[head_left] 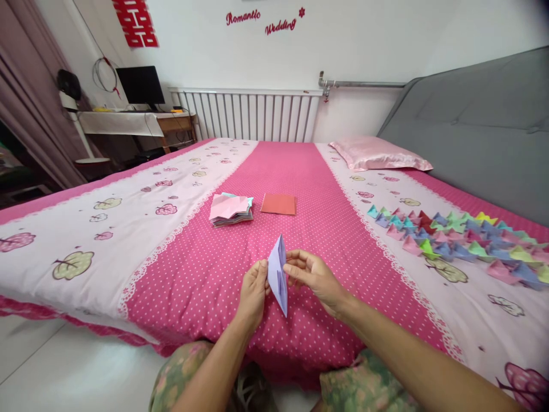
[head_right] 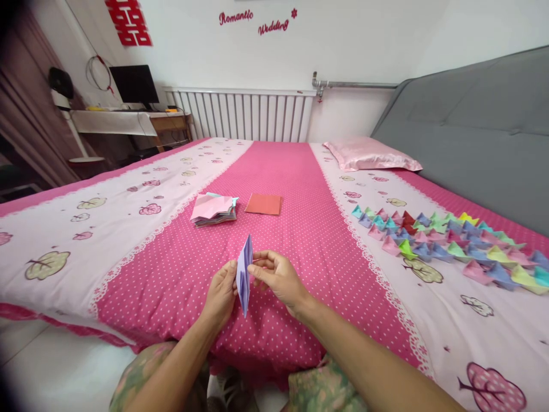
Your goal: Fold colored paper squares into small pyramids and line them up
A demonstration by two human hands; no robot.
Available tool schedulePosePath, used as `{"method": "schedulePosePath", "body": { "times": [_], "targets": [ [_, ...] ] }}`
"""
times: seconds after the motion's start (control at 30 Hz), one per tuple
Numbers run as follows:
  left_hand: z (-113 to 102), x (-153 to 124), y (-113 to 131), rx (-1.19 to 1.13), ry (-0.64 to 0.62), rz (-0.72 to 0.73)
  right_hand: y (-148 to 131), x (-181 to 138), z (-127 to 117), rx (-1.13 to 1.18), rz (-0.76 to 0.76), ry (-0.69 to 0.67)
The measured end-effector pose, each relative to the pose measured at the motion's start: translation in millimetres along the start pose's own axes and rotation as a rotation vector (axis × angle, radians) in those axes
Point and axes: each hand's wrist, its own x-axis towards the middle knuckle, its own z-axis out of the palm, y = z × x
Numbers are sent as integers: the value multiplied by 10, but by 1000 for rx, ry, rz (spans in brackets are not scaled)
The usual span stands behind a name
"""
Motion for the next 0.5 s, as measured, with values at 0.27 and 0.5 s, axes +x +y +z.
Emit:
{"method": "schedulePosePath", "body": {
  "times": [0.27, 0.5],
  "targets": [
    [36, 2, 5, 94, -10, 71, 58, 44, 6, -164, -112, 46],
    [58, -43, -35, 216, -29, 72, 194, 30, 87, -213, -138, 97]
  ]
}}
